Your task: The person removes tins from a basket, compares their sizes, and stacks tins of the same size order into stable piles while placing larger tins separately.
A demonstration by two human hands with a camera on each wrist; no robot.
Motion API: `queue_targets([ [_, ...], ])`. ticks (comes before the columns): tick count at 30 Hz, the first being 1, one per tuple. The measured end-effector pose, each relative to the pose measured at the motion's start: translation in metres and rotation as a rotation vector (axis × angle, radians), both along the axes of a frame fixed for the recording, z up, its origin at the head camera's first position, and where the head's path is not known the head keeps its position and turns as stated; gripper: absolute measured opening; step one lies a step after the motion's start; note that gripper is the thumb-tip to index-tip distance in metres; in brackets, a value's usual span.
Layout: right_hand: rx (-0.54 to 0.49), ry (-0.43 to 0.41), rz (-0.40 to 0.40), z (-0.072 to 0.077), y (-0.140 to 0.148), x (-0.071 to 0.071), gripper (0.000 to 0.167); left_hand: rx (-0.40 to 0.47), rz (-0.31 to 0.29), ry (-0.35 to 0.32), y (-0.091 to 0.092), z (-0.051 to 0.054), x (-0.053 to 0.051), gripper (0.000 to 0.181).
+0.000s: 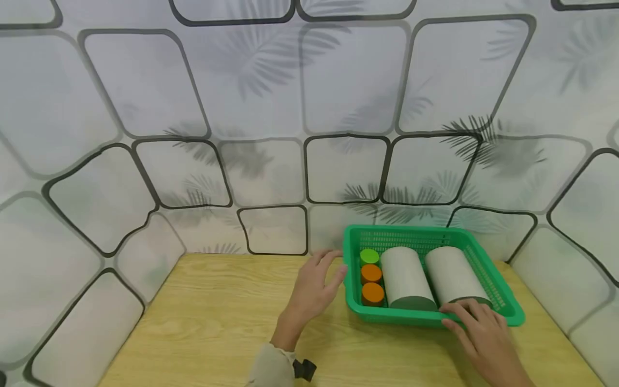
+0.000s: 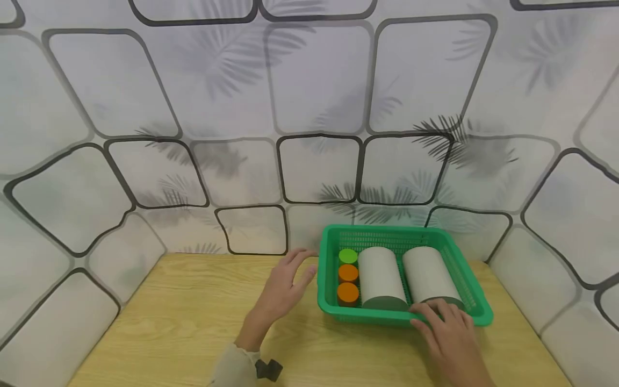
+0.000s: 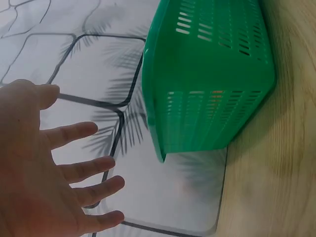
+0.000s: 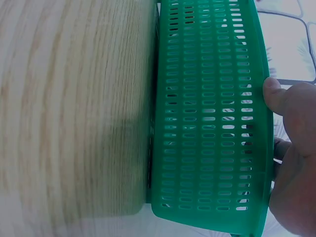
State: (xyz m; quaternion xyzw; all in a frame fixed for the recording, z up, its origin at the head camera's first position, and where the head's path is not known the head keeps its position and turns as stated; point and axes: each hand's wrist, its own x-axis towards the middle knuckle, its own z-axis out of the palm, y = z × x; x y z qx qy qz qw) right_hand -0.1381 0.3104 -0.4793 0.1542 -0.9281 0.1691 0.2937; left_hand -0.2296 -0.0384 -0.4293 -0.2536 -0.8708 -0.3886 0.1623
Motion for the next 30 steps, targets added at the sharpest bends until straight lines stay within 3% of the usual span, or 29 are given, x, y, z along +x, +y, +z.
queue_targets([
  [7, -0.012, 0.013, 0.030, 0.006, 0.000, 0.000, 0.027, -0.047, -0.033, 0.029, 0.015, -0.001, -0.004, 0.048],
  [19, 0.004, 0.130, 0.097, 0.009, 0.005, -0.003, 0.038, -0.148, -0.057, -0.014, 0.035, 0.003, -0.005, 0.048],
  [30, 0.014, 0.139, 0.084, 0.007, 0.006, -0.003, 0.040, -0.230, -0.112, -0.009, 0.051, -0.004, -0.015, 0.042],
])
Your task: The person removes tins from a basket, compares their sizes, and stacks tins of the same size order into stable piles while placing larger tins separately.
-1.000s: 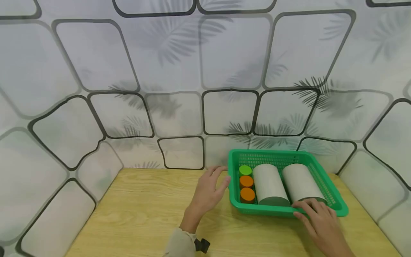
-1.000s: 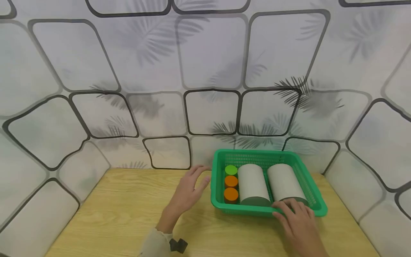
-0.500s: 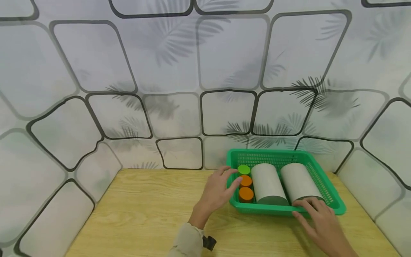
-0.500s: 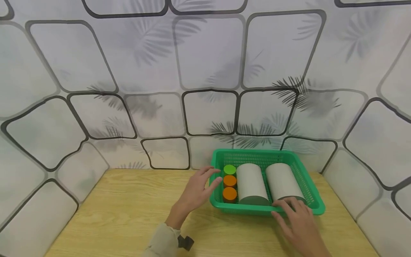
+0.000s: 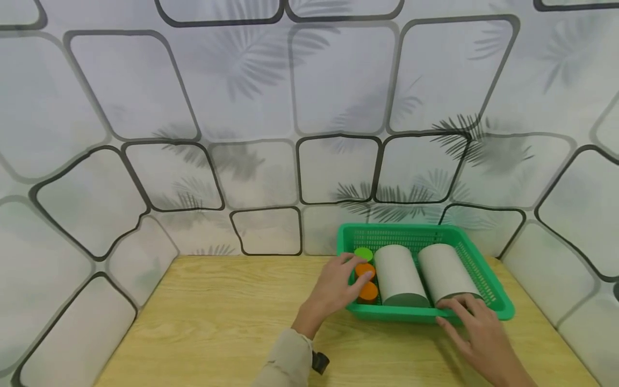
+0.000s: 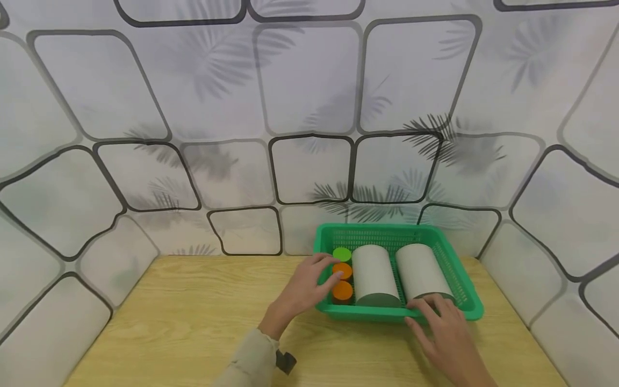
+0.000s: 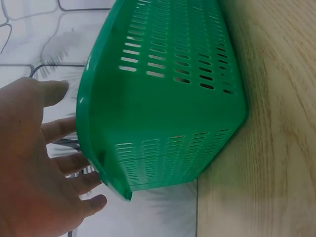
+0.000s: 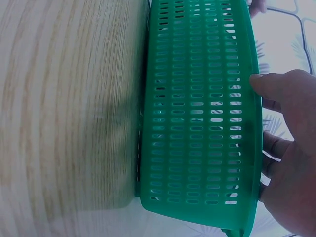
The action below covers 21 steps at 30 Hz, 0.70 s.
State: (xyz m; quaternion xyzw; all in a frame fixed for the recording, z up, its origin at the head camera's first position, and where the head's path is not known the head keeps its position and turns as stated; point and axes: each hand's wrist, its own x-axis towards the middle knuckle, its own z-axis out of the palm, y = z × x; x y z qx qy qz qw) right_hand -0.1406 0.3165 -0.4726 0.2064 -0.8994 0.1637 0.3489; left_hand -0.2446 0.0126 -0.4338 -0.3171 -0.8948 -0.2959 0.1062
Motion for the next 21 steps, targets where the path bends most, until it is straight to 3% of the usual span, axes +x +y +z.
queue_targets([
  [8, -0.006, 0.026, 0.023, 0.000, 0.000, -0.001, 0.039, -0.033, -0.063, 0.032, 0.010, -0.006, -0.004, 0.035],
  [14, -0.004, 0.024, 0.019, 0.000, 0.000, -0.001, 0.038, -0.141, -0.085, 0.039, 0.016, -0.006, -0.006, 0.034],
  [21, -0.005, 0.021, 0.019, 0.000, 0.000, -0.001, 0.039, -0.229, -0.165, 0.004, 0.024, -0.003, -0.008, 0.030],
])
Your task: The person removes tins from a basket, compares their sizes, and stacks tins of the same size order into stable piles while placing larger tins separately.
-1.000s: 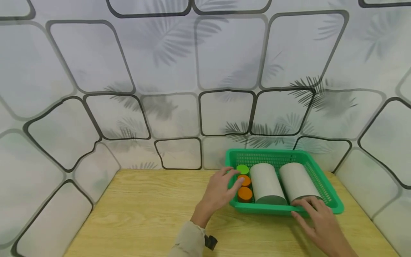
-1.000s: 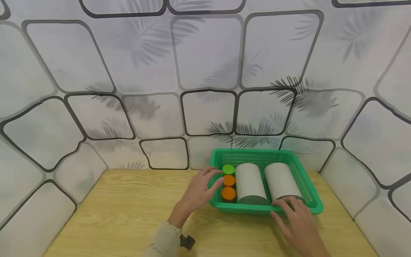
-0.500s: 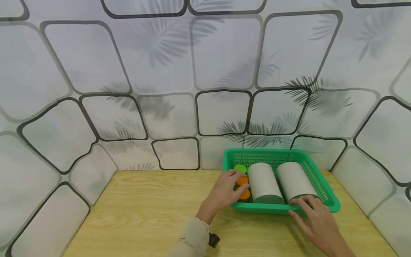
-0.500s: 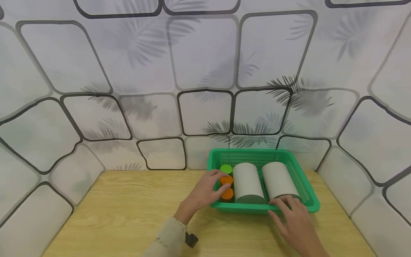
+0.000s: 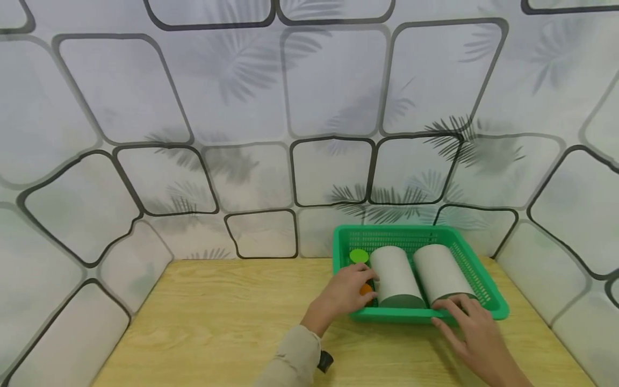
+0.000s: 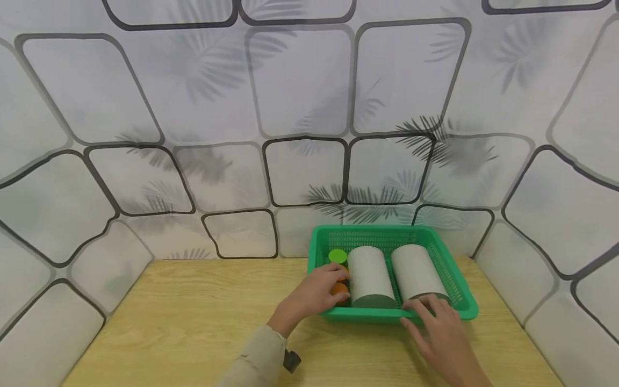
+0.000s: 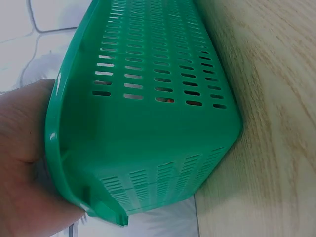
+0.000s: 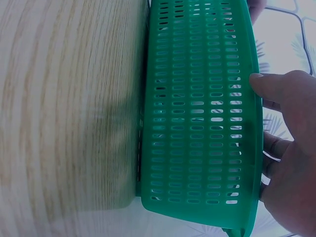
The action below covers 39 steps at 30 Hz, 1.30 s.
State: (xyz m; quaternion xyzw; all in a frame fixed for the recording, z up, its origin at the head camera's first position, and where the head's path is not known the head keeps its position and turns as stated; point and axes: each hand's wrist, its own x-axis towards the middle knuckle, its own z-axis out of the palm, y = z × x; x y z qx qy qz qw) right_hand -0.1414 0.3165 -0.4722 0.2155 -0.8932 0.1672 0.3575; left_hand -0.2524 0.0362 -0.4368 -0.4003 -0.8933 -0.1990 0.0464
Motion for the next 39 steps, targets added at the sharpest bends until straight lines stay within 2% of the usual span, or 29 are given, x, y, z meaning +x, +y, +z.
queue_targets([
  [3, -0.003, 0.015, 0.013, 0.000, 0.001, 0.000, 0.038, -0.053, 0.003, -0.018, 0.004, 0.001, -0.002, 0.031],
  [7, -0.004, 0.028, 0.017, -0.001, 0.002, -0.001, 0.038, -0.166, 0.030, -0.034, 0.010, 0.002, -0.006, 0.031],
  [12, -0.009, 0.009, 0.005, -0.002, 0.001, -0.001, 0.040, -0.273, 0.059, -0.048, 0.016, 0.004, -0.008, 0.033],
  [18, -0.014, -0.006, -0.007, 0.000, 0.000, 0.001, 0.041, -0.355, 0.088, -0.014, 0.022, 0.000, -0.011, 0.037],
  [31, -0.018, -0.041, -0.024, 0.002, -0.001, 0.002, 0.039, -0.408, 0.094, 0.027, 0.026, -0.003, -0.013, 0.030],
  [39, -0.016, -0.048, -0.035, 0.003, -0.002, 0.004, 0.038, -0.367, 0.079, 0.000, 0.026, 0.000, -0.013, 0.028],
])
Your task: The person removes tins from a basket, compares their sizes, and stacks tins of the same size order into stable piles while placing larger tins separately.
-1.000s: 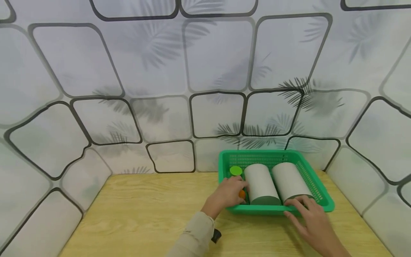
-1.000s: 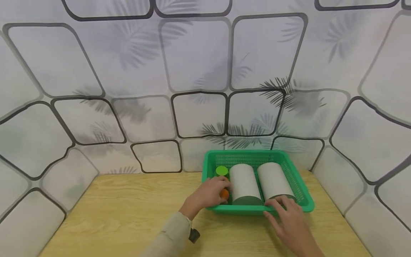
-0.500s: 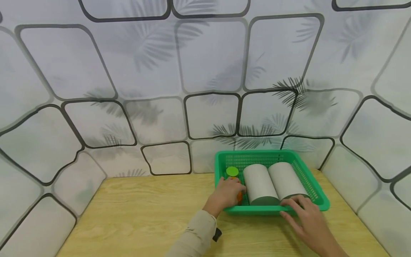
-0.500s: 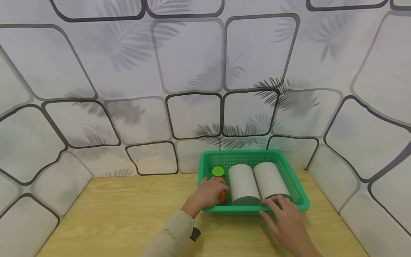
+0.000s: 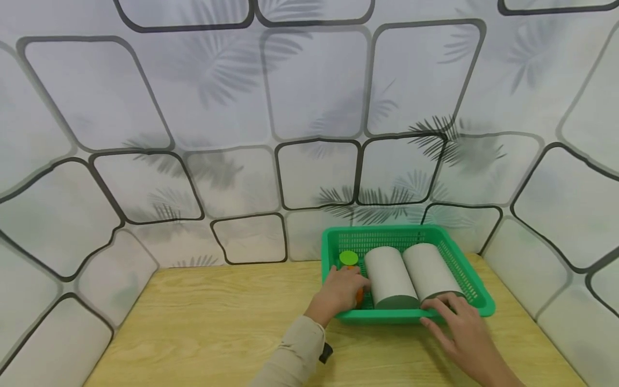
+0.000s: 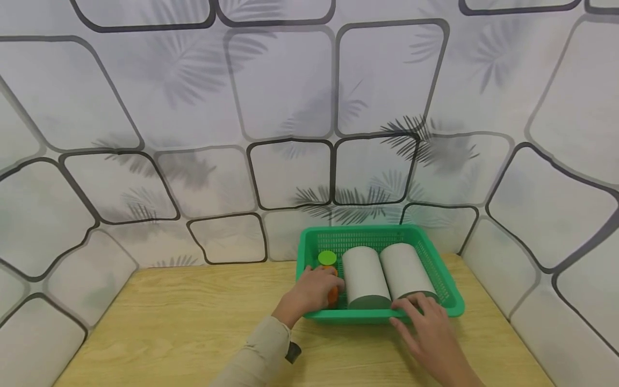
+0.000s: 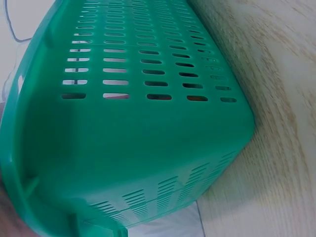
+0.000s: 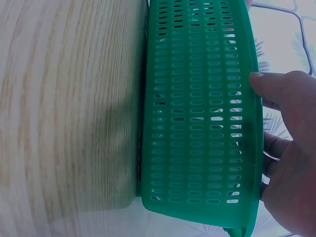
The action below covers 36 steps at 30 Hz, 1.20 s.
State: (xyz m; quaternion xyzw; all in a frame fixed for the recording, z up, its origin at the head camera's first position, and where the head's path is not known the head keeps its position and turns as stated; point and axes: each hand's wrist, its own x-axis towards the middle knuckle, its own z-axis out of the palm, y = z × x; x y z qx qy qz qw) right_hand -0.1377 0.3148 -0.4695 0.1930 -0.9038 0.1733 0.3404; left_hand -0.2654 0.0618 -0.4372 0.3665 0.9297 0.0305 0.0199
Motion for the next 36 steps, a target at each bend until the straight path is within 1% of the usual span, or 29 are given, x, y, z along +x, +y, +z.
queue_targets([
  [3, 0.000, 0.002, 0.004, 0.001, -0.001, 0.000, 0.038, 0.035, 0.004, -0.015, -0.002, 0.001, 0.001, 0.030],
  [9, 0.001, 0.017, 0.011, 0.000, 0.000, -0.001, 0.039, 0.084, -0.008, -0.019, -0.004, 0.005, 0.003, 0.034],
  [13, -0.002, 0.023, 0.013, -0.002, 0.001, -0.001, 0.039, 0.120, -0.026, 0.001, -0.007, 0.008, 0.004, 0.036],
  [17, -0.007, 0.022, 0.018, -0.002, 0.001, -0.002, 0.040, 0.196, -0.052, 0.045, -0.013, 0.012, 0.005, 0.039],
  [19, -0.007, 0.025, 0.021, -0.003, 0.001, -0.002, 0.041, 0.250, -0.065, 0.050, -0.017, 0.013, 0.005, 0.039],
  [23, -0.002, 0.029, 0.025, -0.003, 0.002, -0.002, 0.041, 0.361, -0.077, 0.011, -0.026, 0.018, 0.009, 0.039],
  [26, -0.001, 0.028, 0.025, -0.003, 0.002, -0.002, 0.040, 0.438, -0.081, -0.002, -0.034, 0.022, 0.012, 0.039],
  [29, 0.000, 0.018, 0.022, -0.003, 0.002, -0.002, 0.039, 0.532, -0.087, 0.023, -0.041, 0.022, 0.014, 0.039],
  [32, 0.000, 0.025, 0.026, -0.003, 0.002, -0.003, 0.040, 0.688, -0.099, 0.026, -0.049, 0.019, 0.016, 0.040],
  [34, 0.000, 0.030, 0.029, -0.003, 0.002, -0.004, 0.041, 0.798, -0.101, 0.013, -0.054, 0.018, 0.017, 0.040],
  [36, 0.001, 0.036, 0.031, -0.003, 0.002, -0.004, 0.041, 0.895, -0.108, -0.003, -0.060, 0.018, 0.019, 0.041],
])
